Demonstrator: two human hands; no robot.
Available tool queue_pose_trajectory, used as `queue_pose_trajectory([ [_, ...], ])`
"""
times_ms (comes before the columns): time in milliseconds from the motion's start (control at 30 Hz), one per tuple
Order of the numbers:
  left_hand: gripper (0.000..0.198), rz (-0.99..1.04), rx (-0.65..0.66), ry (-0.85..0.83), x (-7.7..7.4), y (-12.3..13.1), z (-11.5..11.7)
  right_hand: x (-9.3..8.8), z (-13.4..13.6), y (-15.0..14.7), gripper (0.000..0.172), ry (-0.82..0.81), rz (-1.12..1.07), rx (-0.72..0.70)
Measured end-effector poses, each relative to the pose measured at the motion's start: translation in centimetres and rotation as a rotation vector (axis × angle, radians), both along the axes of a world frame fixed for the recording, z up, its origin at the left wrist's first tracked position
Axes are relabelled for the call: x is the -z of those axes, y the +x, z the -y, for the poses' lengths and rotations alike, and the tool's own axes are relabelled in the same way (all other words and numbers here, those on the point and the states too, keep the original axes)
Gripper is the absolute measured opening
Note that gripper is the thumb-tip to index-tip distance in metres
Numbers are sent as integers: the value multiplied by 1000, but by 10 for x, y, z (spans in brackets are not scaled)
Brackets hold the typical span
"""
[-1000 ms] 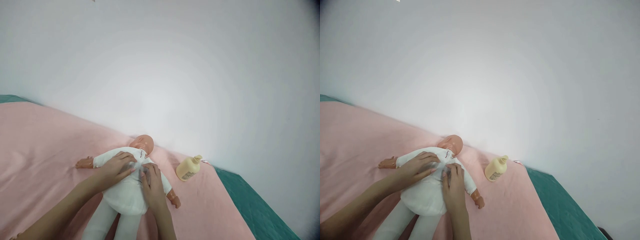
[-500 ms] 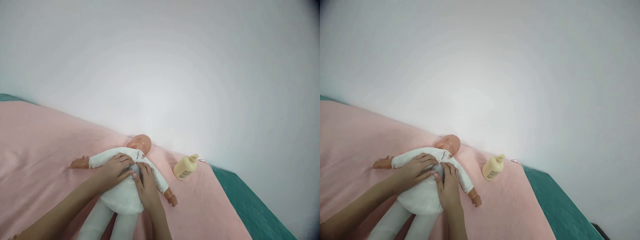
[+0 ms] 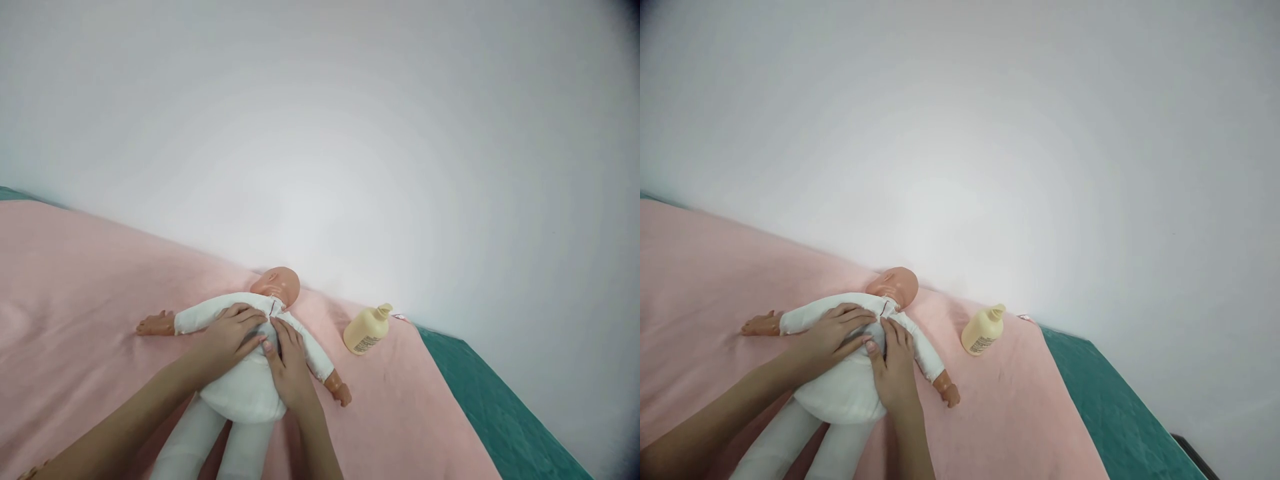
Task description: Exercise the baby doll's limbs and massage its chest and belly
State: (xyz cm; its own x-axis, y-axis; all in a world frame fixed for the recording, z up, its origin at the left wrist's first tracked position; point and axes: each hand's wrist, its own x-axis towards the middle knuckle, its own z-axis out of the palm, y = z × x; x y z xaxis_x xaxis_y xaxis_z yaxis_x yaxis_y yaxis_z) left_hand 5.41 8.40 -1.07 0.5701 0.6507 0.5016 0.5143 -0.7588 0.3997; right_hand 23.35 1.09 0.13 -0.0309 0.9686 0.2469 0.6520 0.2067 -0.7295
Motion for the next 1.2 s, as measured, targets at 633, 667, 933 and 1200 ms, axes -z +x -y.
queue_pose_trajectory([
  [633,49,3,-7,-1,10,-1,-6,7,-6,-1,64,12,-75,79],
  [667,50,14,-6,6,11,-1,-7,7,-5,-1,65,13,-77,82],
  [933,54,11,-16,-18,16,-1,-8,9,-10,0,70,7,-43,77],
  [1200,53,-42,-2,-153,-2,-3,-2,9,-14,1,66,20,-30,82],
])
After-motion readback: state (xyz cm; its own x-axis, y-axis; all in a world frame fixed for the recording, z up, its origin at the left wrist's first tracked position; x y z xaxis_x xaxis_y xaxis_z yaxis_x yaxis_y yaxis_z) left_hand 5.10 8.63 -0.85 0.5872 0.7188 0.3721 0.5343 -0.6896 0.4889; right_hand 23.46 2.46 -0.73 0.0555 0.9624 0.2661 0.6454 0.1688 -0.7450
